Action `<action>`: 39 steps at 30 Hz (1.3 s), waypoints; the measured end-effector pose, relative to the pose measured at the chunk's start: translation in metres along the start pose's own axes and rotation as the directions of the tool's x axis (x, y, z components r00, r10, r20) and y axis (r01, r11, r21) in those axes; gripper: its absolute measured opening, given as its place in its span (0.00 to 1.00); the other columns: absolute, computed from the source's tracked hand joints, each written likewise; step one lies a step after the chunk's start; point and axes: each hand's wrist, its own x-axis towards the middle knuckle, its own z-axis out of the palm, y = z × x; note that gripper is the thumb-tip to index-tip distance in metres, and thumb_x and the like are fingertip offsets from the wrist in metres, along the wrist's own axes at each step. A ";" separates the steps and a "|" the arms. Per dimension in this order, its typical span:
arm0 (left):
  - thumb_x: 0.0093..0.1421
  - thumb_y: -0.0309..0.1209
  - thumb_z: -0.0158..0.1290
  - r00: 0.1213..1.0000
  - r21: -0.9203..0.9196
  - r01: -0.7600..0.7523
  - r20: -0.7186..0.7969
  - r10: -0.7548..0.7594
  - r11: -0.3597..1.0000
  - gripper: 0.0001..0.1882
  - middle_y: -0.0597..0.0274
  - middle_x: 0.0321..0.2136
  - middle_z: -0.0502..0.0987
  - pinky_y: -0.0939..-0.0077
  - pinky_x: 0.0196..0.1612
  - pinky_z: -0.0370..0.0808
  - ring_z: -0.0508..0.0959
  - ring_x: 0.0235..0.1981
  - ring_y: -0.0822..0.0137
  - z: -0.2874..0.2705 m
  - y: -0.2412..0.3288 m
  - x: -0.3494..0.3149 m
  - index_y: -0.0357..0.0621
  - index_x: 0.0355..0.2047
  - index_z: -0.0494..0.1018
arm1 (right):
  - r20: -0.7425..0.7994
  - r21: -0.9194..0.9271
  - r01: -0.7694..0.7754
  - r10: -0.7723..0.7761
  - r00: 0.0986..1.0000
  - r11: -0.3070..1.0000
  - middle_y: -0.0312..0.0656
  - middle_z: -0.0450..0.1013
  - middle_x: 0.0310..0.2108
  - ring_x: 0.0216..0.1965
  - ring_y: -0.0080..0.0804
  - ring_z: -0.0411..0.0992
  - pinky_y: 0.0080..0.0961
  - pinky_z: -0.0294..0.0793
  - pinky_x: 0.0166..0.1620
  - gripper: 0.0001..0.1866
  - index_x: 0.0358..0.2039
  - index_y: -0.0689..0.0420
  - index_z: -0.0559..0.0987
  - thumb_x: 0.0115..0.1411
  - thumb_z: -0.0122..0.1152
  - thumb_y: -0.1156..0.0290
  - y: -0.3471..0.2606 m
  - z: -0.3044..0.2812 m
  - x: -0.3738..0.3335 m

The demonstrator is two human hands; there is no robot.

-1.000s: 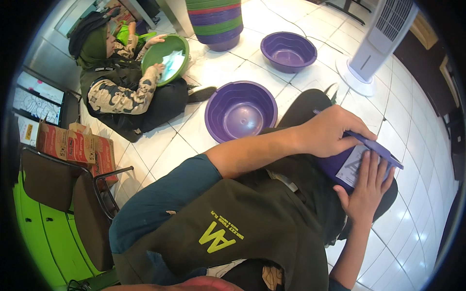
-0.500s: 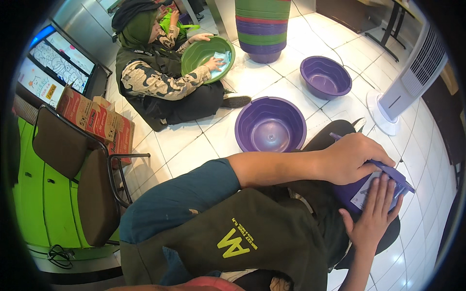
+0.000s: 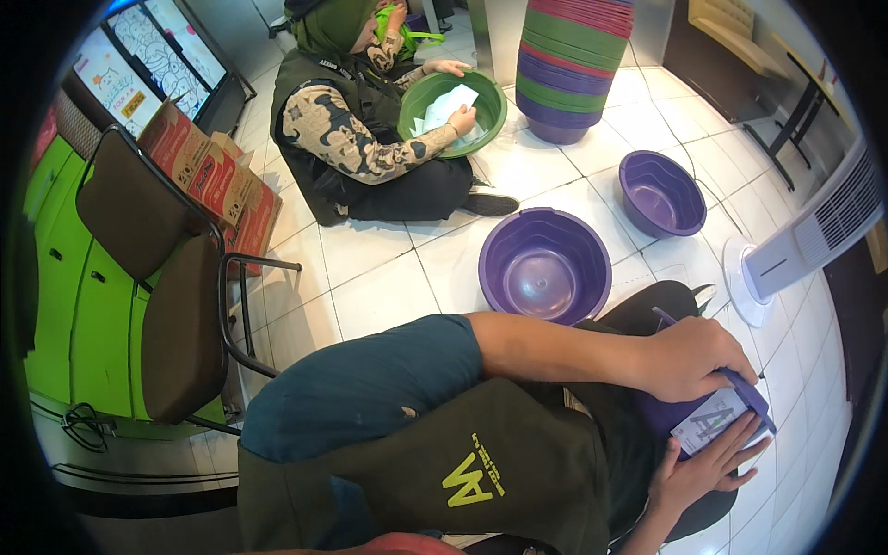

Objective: The person sits on the floor and assembles purple plastic bowls by inserting small white paper pieces into the rim slots. They handle the bowls one at a time, occasionally stacking them, while another person works nearby with similar items.

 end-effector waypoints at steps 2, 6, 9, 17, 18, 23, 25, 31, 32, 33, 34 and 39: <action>0.57 0.24 0.60 1.000 0.016 0.006 -0.013 -0.006 1.000 0.16 0.52 0.43 0.87 0.57 0.50 0.80 0.85 0.46 0.50 0.000 0.001 0.000 0.46 0.46 0.86 | -0.030 -0.055 -0.018 0.017 0.999 0.998 0.45 0.47 0.81 0.82 0.54 0.37 0.69 0.26 0.74 0.57 0.80 0.55 0.51 0.66 0.29 0.21 -0.016 -0.001 0.002; 0.56 0.24 0.59 0.999 0.034 0.009 -0.033 -0.008 0.999 0.17 0.53 0.43 0.87 0.57 0.51 0.80 0.84 0.46 0.50 0.010 -0.004 0.005 0.47 0.46 0.87 | 0.142 -0.173 0.132 -0.108 0.984 0.976 0.44 0.42 0.82 0.82 0.55 0.33 0.71 0.27 0.74 0.59 0.80 0.55 0.49 0.64 0.36 0.21 -0.040 -0.023 0.003; 0.56 0.25 0.60 0.999 0.021 0.000 -0.036 0.001 1.000 0.17 0.53 0.42 0.87 0.56 0.51 0.80 0.85 0.46 0.50 0.016 -0.007 0.009 0.47 0.46 0.87 | 0.242 -0.026 0.242 -0.229 0.943 0.970 0.46 0.48 0.80 0.81 0.55 0.37 0.64 0.31 0.77 0.56 0.78 0.57 0.55 0.65 0.42 0.24 -0.039 -0.027 0.002; 0.55 0.31 0.64 0.952 0.176 0.131 0.251 -0.173 0.976 0.16 0.52 0.40 0.86 0.56 0.48 0.80 0.85 0.45 0.49 -0.040 0.023 -0.002 0.47 0.45 0.85 | 0.289 0.553 0.372 -0.590 0.754 0.746 0.46 0.71 0.67 0.74 0.54 0.60 0.58 0.50 0.75 0.31 0.58 0.53 0.81 0.55 0.72 0.56 -0.031 -0.064 0.013; 0.54 0.32 0.65 0.962 0.180 0.107 0.229 -0.147 0.978 0.16 0.51 0.40 0.86 0.56 0.48 0.80 0.85 0.44 0.48 -0.047 0.021 -0.006 0.47 0.45 0.85 | 0.232 0.631 0.383 -0.635 0.737 0.675 0.46 0.74 0.65 0.72 0.53 0.64 0.58 0.54 0.74 0.27 0.54 0.53 0.83 0.55 0.72 0.58 -0.023 -0.063 0.010; 0.54 0.24 0.65 0.993 0.245 -0.036 -0.096 0.061 0.969 0.15 0.48 0.40 0.85 0.59 0.49 0.80 0.85 0.44 0.47 -0.099 -0.008 -0.022 0.41 0.44 0.84 | 0.032 0.675 0.140 -0.219 0.975 0.724 0.55 0.75 0.61 0.66 0.58 0.70 0.51 0.67 0.67 0.17 0.46 0.61 0.84 0.55 0.70 0.77 -0.002 -0.044 -0.024; 0.56 0.21 0.63 0.976 0.261 0.148 -0.192 -0.099 0.954 0.15 0.47 0.40 0.85 0.64 0.50 0.80 0.86 0.44 0.53 -0.129 -0.029 -0.026 0.39 0.45 0.84 | 0.125 0.651 -0.024 -0.076 0.989 0.759 0.55 0.71 0.65 0.68 0.58 0.67 0.50 0.65 0.69 0.20 0.51 0.61 0.82 0.56 0.68 0.78 0.002 -0.032 -0.040; 0.57 0.23 0.63 0.917 0.614 0.285 -0.398 -0.023 0.736 0.13 0.45 0.38 0.86 0.60 0.46 0.80 0.86 0.41 0.47 -0.230 -0.177 -0.040 0.41 0.44 0.84 | 0.372 0.567 -0.402 0.212 0.904 0.719 0.49 0.58 0.75 0.70 0.53 0.64 0.44 0.67 0.69 0.25 0.58 0.58 0.79 0.59 0.67 0.79 0.005 0.010 -0.098; 0.57 0.24 0.62 0.906 0.698 0.304 -0.422 0.028 0.649 0.13 0.47 0.39 0.86 0.58 0.48 0.80 0.86 0.42 0.46 -0.240 -0.203 -0.047 0.42 0.43 0.85 | 0.374 0.564 -0.419 0.232 0.898 0.711 0.48 0.58 0.75 0.70 0.53 0.65 0.44 0.67 0.68 0.25 0.58 0.58 0.79 0.59 0.67 0.79 0.003 0.008 -0.097; 0.58 0.25 0.62 0.901 0.736 0.319 -0.431 0.050 0.597 0.12 0.48 0.40 0.86 0.55 0.49 0.78 0.85 0.44 0.46 -0.254 -0.229 -0.055 0.43 0.43 0.85 | 0.378 0.565 -0.433 0.246 0.893 0.703 0.47 0.58 0.75 0.69 0.53 0.66 0.45 0.68 0.68 0.25 0.58 0.58 0.79 0.59 0.67 0.78 0.000 0.009 -0.090; 0.58 0.26 0.61 0.890 0.731 0.378 -0.456 -0.006 0.568 0.13 0.52 0.42 0.86 0.54 0.53 0.74 0.84 0.47 0.49 -0.259 -0.248 -0.063 0.46 0.44 0.85 | 0.381 0.559 -0.448 0.264 0.886 0.698 0.46 0.59 0.76 0.69 0.53 0.66 0.45 0.68 0.68 0.24 0.58 0.58 0.79 0.60 0.67 0.78 -0.001 0.008 -0.086; 0.57 0.22 0.60 0.885 0.777 0.454 -0.452 -0.114 0.437 0.16 0.60 0.44 0.86 0.56 0.59 0.64 0.81 0.53 0.55 -0.269 -0.326 -0.097 0.51 0.45 0.85 | 0.427 0.506 -0.462 0.254 0.868 0.728 0.44 0.60 0.75 0.66 0.53 0.69 0.44 0.70 0.66 0.24 0.58 0.58 0.79 0.61 0.67 0.75 0.004 0.013 -0.085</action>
